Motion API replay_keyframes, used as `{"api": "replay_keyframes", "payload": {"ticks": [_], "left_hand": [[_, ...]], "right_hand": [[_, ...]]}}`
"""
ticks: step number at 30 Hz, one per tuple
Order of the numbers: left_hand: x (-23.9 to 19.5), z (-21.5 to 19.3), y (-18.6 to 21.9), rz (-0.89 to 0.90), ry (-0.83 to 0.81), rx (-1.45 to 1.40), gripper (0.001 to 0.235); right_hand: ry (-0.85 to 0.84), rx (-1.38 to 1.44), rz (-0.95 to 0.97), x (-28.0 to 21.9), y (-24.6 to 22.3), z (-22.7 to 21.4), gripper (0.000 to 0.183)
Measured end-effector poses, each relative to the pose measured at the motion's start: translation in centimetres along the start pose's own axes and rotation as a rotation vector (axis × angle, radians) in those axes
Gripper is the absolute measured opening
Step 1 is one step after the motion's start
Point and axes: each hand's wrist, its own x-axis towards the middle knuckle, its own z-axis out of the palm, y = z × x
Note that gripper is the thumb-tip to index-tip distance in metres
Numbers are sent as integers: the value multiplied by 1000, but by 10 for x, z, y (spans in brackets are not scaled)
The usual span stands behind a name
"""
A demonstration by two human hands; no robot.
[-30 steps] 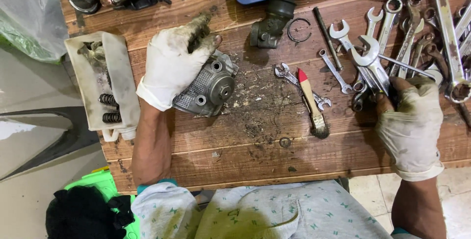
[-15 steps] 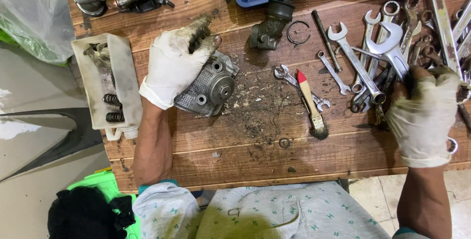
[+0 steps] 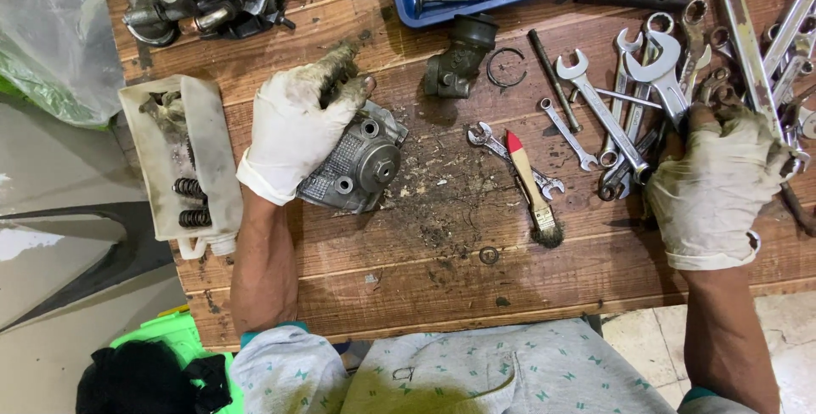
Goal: Cleaning and inspecting motorcycle engine cylinder head components on a workbench
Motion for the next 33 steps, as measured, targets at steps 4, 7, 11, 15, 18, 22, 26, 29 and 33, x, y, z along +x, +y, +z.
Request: {"api": "replay_keyframes", "payload": {"ticks": [4,7,11,15,18,22,26,29,33], "left_hand": [[0,1,-3,-17,-11,15,44],[0,-1,0,-34,-22,-39,40],[1,-3,5,-59,-38,-66,36],[2,-4,2,-70,-18,-16,39],[-1,-8,7,-96,2,-28,32],[-2,-9,22,-139,-10,-89,30],[1,-12,16,-129,-28,-62,27],[2,-12,14,-156,-24,-42,27],[1,-9,10,-149,-12,-93,24]], "right_hand": [[-9,119,-25,8,-8,-27,50],[-293,604,388,53,-45,-83,41],[74,291,-349,64,-76,-89,36],[-1,463,-455,84,-113,-56,19],[238,463,-503,89,-125,-31,11],[303,353,-506,92,-130,5,4],[219,224,-519,94,-139,-4,17],[147,243,-513,100,-134,3,16],[365,322,-485,142,-99,-19,24]]}}
